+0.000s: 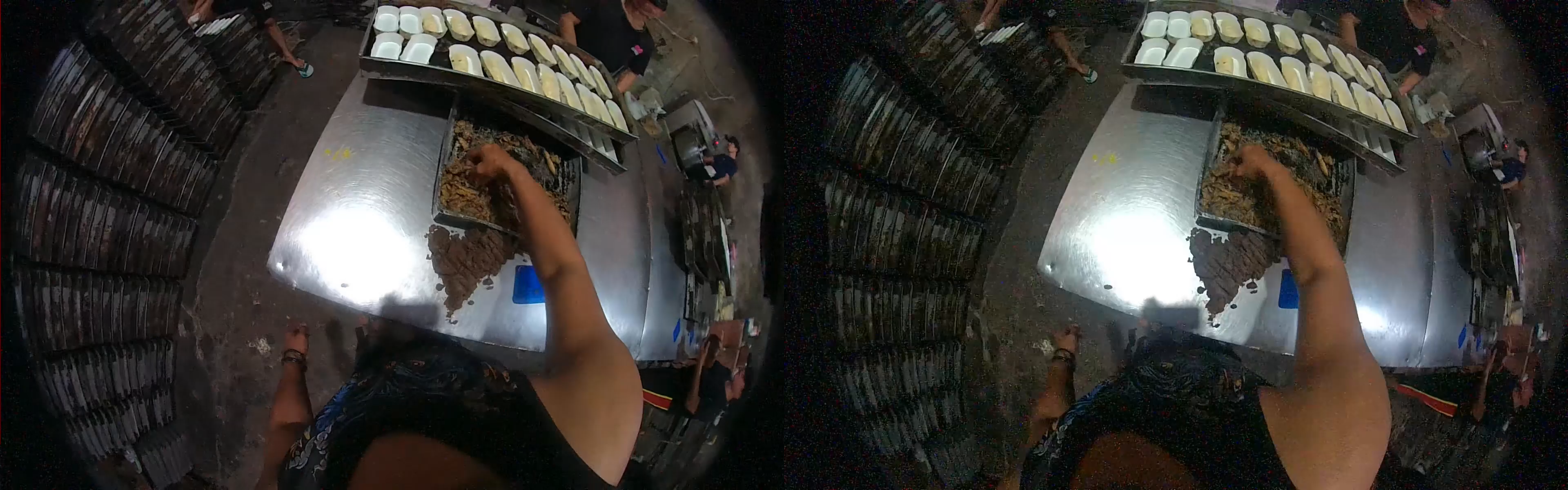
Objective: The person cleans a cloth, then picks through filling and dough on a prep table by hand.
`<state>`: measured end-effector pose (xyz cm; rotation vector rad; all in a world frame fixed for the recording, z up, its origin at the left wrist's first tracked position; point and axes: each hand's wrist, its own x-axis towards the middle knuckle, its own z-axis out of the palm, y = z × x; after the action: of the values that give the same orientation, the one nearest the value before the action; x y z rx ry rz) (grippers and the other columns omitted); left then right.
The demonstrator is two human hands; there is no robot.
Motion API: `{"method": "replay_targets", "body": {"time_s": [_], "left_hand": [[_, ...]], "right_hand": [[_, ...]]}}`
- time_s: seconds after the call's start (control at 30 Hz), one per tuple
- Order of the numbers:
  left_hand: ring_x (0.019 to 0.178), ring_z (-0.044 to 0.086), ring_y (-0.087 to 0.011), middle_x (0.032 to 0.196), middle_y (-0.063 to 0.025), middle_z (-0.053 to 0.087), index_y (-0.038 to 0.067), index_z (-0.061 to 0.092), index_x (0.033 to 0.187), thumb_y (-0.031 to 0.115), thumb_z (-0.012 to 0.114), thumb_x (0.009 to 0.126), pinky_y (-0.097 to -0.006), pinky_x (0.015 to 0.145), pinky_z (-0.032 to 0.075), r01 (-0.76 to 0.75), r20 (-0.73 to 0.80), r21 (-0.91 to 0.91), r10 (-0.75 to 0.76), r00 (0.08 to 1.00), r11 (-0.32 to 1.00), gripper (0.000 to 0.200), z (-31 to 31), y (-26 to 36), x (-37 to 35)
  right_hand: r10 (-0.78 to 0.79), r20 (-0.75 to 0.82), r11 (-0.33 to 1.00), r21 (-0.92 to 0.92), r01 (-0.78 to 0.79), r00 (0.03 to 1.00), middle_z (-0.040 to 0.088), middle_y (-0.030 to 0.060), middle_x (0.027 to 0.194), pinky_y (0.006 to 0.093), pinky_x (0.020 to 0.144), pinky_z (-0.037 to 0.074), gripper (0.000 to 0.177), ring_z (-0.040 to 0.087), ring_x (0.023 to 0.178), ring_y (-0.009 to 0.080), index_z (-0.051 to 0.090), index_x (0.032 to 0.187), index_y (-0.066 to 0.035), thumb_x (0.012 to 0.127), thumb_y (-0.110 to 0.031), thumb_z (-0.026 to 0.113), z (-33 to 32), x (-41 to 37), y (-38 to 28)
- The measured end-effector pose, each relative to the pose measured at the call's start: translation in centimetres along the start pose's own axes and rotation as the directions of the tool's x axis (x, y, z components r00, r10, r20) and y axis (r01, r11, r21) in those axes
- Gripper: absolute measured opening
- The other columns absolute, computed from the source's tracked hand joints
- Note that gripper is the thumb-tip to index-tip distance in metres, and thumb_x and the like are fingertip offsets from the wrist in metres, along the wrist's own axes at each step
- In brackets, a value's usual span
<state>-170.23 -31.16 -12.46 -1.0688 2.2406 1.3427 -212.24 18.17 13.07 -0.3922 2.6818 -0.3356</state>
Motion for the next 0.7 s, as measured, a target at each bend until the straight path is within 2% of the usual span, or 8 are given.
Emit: {"method": "replay_targets", "body": {"time_s": [0.17, 0.23, 0.3, 0.37, 0.47, 0.53, 0.6, 0.7], "left_hand": [[0.087, 0.058, -0.0362, 0.089, -0.0214, 0.062, -0.001, 0.06, 0.093, 0.036, 0.05, 0.083, -0.0428, 0.077, 0.043, 0.033, 0.128, 0.22, -0.062, 0.99, 0.975, 0.04, 2.5, 1.6, -6.6], [0.082, 0.059, -0.0354, 0.084, -0.0204, 0.062, 0.0, 0.061, 0.086, 0.034, 0.05, 0.082, -0.0419, 0.074, 0.044, -0.001, 0.088, 0.354, -0.033, 0.996, 0.935, 0.036, 5.1, -3.1, -7.5], [0.076, 0.059, -0.0346, 0.08, -0.0194, 0.063, 0.001, 0.062, 0.079, 0.033, 0.051, 0.082, -0.0411, 0.071, 0.045, 0.01, 0.005, 0.498, -0.014, 1.0, 0.867, 0.034, 8.3, -7.7, -8.3], [0.075, 0.058, -0.0328, 0.079, -0.0171, 0.062, 0.001, 0.062, 0.081, 0.031, 0.052, 0.081, -0.0417, 0.07, 0.045, 0.181, 0.233, 0.024, -0.181, 0.956, 0.983, 0.031, 8.7, -10.6, -9.9], [0.07, 0.056, -0.0285, 0.077, -0.0128, 0.062, 0.001, 0.061, 0.084, 0.029, 0.055, 0.079, -0.0415, 0.065, 0.043, 0.218, -0.236, -0.082, -0.231, 0.944, 0.973, 0.029, 15.3, -9.9, -14.3], [0.067, 0.055, -0.0257, 0.076, -0.0107, 0.061, 0.001, 0.06, 0.085, 0.03, 0.057, 0.079, -0.0406, 0.062, 0.043, 0.173, -0.357, -0.131, -0.209, 0.91, 0.976, 0.03, 17.1, -9.0, -16.8], [0.068, 0.055, -0.0235, 0.076, -0.0097, 0.06, 0.001, 0.059, 0.086, 0.032, 0.057, 0.079, -0.0394, 0.062, 0.043, 0.164, -0.035, -0.428, -0.198, 0.979, 0.889, 0.032, 17.3, -8.9, -17.8], [0.068, 0.054, -0.0207, 0.076, -0.0083, 0.059, 0.0, 0.058, 0.087, 0.035, 0.057, 0.079, -0.0379, 0.062, 0.043, 0.222, 0.254, -0.671, -0.062, 0.965, 0.708, 0.035, 16.9, -9.1, -19.6]], "right_hand": [[-0.045, -0.051, 0.964, 0.259, 0.057, 0.998, 0.065, 0.0082, 0.082, 0.0337, 0.068, 0.046, 0.019, 0.06, 0.076, 0.0196, 0.064, 0.085, -0.005, 0.072, -0.02, 0.062, -5.3, -4.0, 0.0], [-0.016, -0.121, 0.868, 0.491, 0.073, 0.993, 0.065, 0.0075, 0.085, 0.0345, 0.071, 0.046, 0.019, 0.059, 0.081, 0.0181, 0.064, 0.085, -0.005, 0.072, -0.019, 0.062, -5.1, -5.0, 1.2], [-0.094, -0.092, 0.904, 0.408, 0.124, 0.991, 0.065, 0.008, 0.086, 0.0346, 0.071, 0.046, 0.021, 0.059, 0.082, 0.0183, 0.064, 0.086, -0.005, 0.071, -0.021, 0.062, -1.6, -2.7, 5.0], [-0.16, -0.067, 0.983, 0.085, 0.165, 0.985, 0.064, 0.0086, 0.086, 0.0349, 0.073, 0.046, 0.026, 0.059, 0.082, 0.019, 0.063, 0.087, -0.005, 0.069, -0.022, 0.064, -0.9, -3.4, 5.6], [-0.124, -0.127, 0.981, 0.133, 0.14, 0.984, 0.064, 0.0091, 0.086, 0.0348, 0.074, 0.045, 0.027, 0.059, 0.082, 0.0192, 0.063, 0.088, -0.004, 0.068, -0.023, 0.065, 0.3, -2.7, 7.0], [-0.195, -0.078, 0.895, 0.394, 0.21, 0.978, 0.064, 0.0097, 0.085, 0.0347, 0.072, 0.045, 0.027, 0.058, 0.081, 0.0191, 0.062, 0.086, -0.004, 0.068, -0.023, 0.065, 0.1, -4.0, 7.4], [-0.301, -0.033, 0.752, 0.606, 0.259, 0.953, 0.064, 0.0103, 0.084, 0.0345, 0.071, 0.045, 0.026, 0.058, 0.079, 0.019, 0.062, 0.085, -0.003, 0.067, -0.022, 0.065, -1.3, -4.9, 6.8], [-0.279, 0.021, 0.925, 0.276, 0.262, 0.96, 0.062, 0.0089, 0.079, 0.0334, 0.071, 0.044, 0.022, 0.057, 0.075, 0.0191, 0.06, 0.083, -0.005, 0.068, -0.02, 0.063, -0.5, -4.1, 7.9]]}}
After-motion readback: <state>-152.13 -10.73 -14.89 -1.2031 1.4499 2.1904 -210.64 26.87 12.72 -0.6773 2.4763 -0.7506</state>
